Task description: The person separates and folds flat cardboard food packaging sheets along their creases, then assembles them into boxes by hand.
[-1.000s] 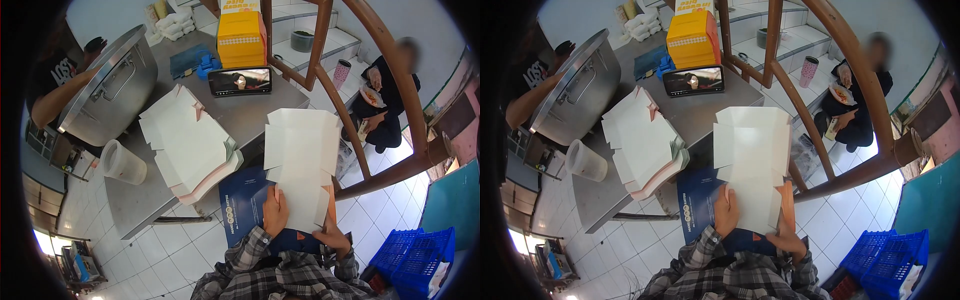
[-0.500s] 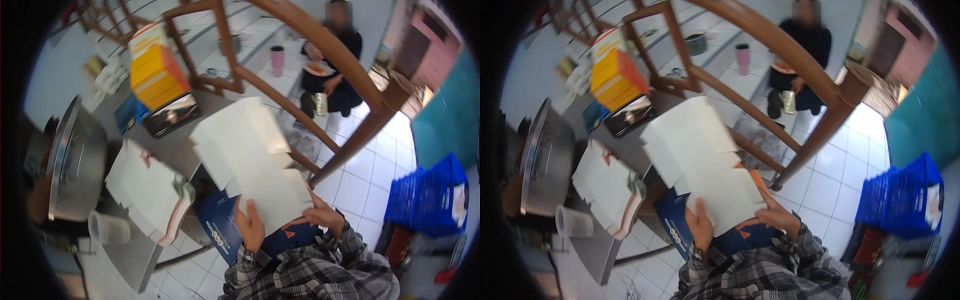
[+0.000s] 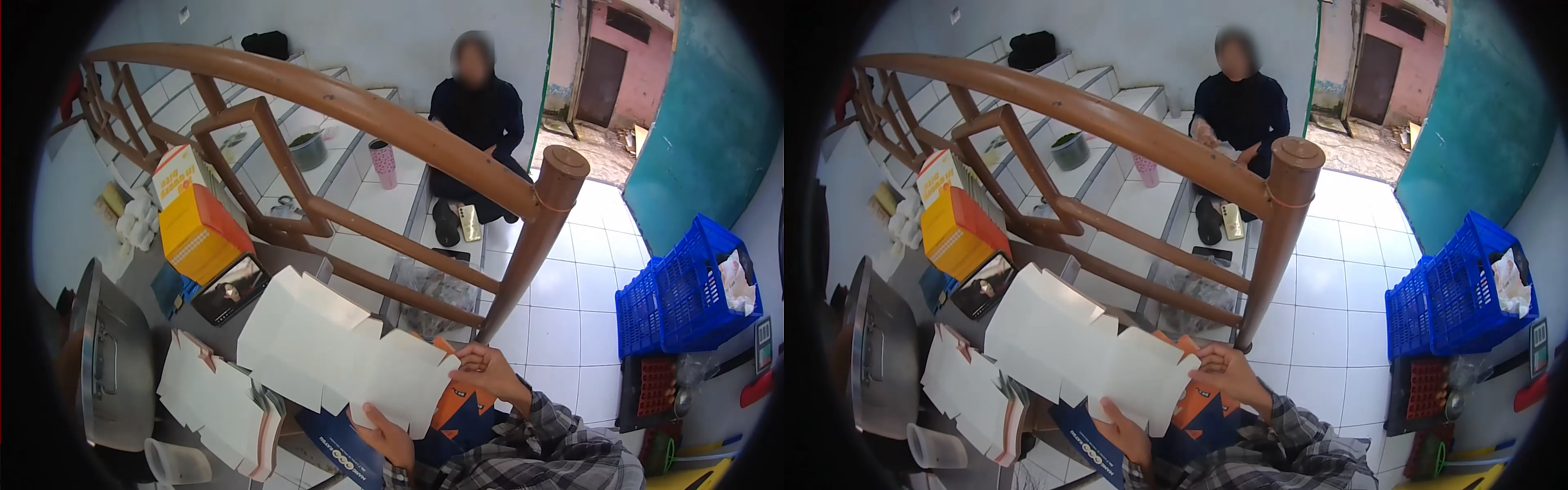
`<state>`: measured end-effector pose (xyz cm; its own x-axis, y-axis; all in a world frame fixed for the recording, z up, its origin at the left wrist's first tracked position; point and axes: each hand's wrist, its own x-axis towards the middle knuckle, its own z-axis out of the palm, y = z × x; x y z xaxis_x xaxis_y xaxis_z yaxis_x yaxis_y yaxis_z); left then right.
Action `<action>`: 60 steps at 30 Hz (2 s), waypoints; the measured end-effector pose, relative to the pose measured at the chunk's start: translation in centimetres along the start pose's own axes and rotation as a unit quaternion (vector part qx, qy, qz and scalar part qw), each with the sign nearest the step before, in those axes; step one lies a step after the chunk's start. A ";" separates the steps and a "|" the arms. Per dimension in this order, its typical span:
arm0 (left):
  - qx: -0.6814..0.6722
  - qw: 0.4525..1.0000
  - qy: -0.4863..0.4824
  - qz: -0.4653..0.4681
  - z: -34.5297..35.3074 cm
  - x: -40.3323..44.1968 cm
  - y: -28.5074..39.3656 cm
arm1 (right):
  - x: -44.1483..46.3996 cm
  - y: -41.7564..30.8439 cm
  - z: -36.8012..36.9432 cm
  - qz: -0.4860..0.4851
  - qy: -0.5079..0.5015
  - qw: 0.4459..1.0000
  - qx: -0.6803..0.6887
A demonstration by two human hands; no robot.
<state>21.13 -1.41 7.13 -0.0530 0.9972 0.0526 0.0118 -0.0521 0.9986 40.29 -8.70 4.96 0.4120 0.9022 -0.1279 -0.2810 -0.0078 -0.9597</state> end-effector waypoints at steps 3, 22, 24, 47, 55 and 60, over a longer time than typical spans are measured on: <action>0.065 0.998 -0.012 0.022 -0.1 -0.5 0.0 | 0.0 0.8 -0.1 -0.012 0.006 0.999 -0.031; -0.022 0.999 0.002 -0.025 0.9 -3.1 -4.2 | -2.0 4.9 6.1 -0.222 0.143 0.855 -0.446; -0.037 0.999 0.004 -0.030 0.8 -3.2 -4.7 | -2.1 5.3 6.4 -0.249 0.147 0.850 -0.441; -0.202 0.970 -0.066 -0.121 3.4 -2.5 -3.1 | -7.2 3.6 5.4 -0.332 0.079 0.832 -0.437; -0.193 0.972 -0.061 -0.119 3.3 -2.0 -4.1 | -7.0 2.6 5.8 -0.279 0.065 0.848 -0.446; -0.154 0.982 -0.077 -0.073 3.8 -2.0 -2.9 | -6.6 1.9 5.5 -0.299 0.115 0.850 -0.419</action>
<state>24.99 -3.02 4.12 0.1202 0.9904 -0.0688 -0.2895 0.1012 0.9518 32.29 -12.31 5.39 0.4498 0.7454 0.4920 0.7138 0.0311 -0.6997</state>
